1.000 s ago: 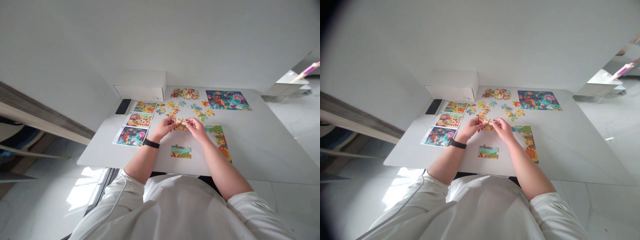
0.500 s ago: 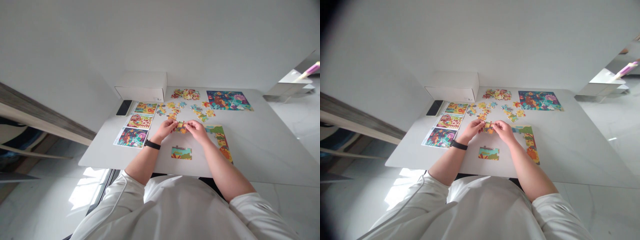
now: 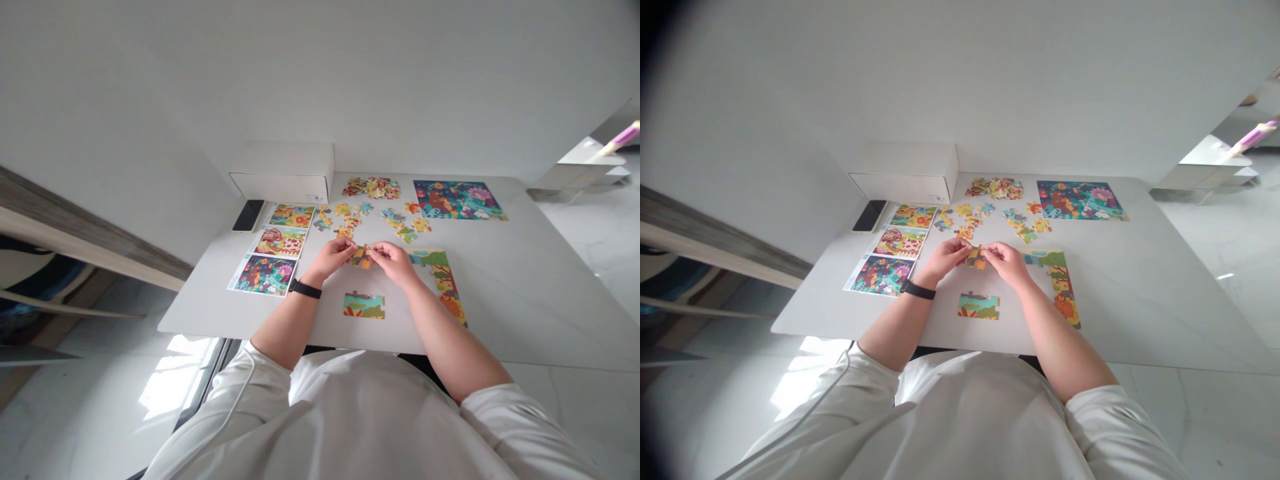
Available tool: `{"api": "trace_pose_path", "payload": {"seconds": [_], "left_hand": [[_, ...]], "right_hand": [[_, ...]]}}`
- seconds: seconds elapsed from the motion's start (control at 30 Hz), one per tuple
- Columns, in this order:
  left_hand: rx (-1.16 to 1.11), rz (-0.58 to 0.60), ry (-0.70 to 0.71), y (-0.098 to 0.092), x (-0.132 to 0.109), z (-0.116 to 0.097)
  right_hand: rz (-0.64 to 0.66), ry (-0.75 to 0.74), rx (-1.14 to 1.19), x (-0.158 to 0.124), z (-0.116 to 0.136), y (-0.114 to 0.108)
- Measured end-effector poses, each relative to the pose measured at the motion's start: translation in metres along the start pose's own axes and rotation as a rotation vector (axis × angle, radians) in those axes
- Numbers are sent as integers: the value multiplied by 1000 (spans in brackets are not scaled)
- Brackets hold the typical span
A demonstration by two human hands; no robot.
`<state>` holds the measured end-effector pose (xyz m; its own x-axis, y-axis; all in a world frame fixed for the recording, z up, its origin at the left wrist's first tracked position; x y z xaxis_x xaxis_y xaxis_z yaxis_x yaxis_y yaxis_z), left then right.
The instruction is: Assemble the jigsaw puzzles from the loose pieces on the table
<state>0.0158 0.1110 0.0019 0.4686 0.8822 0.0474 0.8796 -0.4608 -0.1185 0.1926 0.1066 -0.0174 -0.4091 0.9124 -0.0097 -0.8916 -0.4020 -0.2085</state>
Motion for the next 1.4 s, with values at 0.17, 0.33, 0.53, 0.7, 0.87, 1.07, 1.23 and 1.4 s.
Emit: {"api": "trace_pose_path", "payload": {"seconds": [0.17, 0.33, 0.53, 0.7, 0.87, 1.07, 1.23, 1.4], "left_hand": [[25, -58, -31, -8, -3, 2], [82, -158, -22, -24, -5, 5], [143, -230, -2, -34, -7, 4], [397, -198, 12, -28, -10, -10], [662, -120, 84, -19, -8, -18], [787, -15, 156, -8, -5, -18], [816, 62, 150, -1, -3, -12], [878, 96, 92, 2, -3, -6]], "right_hand": [[24, 1, -35, 0, 0, 3], [150, 70, -176, -5, -2, 15], [256, 118, -378, -12, -3, 25], [140, 107, -505, -10, 7, 23], [43, 97, -640, -6, 14, 27], [2, 108, -772, -3, 16, 31], [10, 107, -790, -5, 20, 27], [-4, 85, -783, -8, 21, 20]]}}
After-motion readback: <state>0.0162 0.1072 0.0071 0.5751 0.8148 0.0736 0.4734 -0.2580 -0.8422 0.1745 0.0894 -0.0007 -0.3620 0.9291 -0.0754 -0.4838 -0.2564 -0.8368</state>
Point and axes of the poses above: each hand's wrist, its own x-axis towards the middle knuckle, its own y-axis out of the palm, z = x × y, the point moved 10 cm from there along x, towards the middle knuckle, and after that the axes turned 12 degrees about z, right-handed, at the moved point
